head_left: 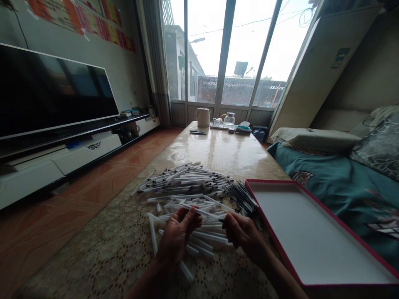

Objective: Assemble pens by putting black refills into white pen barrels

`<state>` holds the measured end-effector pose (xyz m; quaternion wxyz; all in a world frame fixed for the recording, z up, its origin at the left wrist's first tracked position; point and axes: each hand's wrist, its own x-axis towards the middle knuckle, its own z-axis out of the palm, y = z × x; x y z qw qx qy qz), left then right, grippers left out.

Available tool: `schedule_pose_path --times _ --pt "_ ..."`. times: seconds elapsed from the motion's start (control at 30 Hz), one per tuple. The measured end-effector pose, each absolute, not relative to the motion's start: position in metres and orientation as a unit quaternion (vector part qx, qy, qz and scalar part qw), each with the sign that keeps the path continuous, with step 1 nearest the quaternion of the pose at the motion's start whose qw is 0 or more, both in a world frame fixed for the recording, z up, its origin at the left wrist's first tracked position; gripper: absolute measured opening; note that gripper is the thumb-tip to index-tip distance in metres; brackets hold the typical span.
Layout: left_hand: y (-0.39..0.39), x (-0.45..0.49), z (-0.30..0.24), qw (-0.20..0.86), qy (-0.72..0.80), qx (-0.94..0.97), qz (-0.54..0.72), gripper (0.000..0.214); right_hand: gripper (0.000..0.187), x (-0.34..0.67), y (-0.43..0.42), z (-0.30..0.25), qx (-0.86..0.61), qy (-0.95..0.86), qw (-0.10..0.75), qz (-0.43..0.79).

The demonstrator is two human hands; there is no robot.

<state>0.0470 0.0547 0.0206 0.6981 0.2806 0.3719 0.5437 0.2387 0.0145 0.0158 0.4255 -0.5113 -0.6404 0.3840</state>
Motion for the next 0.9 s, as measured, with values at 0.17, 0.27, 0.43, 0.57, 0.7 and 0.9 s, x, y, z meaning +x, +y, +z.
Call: schedule_pose_path --times 0.17,0.27,0.43,0.57,0.7,0.9 --pt "0.0530 0.0487 0.0225 0.694 0.367 0.291 0.548 0.031 0.042 0.2377 0.0143 0.0162 -0.502 -0.659 0.416 0.375" --pt "0.0516 0.0495 0.0236 0.691 0.375 0.289 0.547 0.033 0.040 0.2369 0.0148 0.0144 -0.502 -0.653 0.420 0.380" --pt "0.0509 0.0493 0.0232 0.683 0.383 0.289 0.551 0.035 0.036 0.2359 0.0151 0.0142 -0.497 -0.636 0.443 0.390" --pt "0.0515 0.0499 0.0232 0.681 0.384 0.288 0.553 0.035 0.031 0.2345 0.0142 0.0188 -0.500 -0.648 0.454 0.352" --pt "0.0510 0.0498 0.0224 0.681 0.382 0.288 0.554 0.034 0.021 0.2331 0.0145 0.0196 -0.516 -0.652 0.469 0.297" --pt "0.0495 0.0500 0.0222 0.682 0.380 0.287 0.556 0.034 0.041 0.2338 0.0152 0.0140 -0.530 -0.661 0.427 0.317"
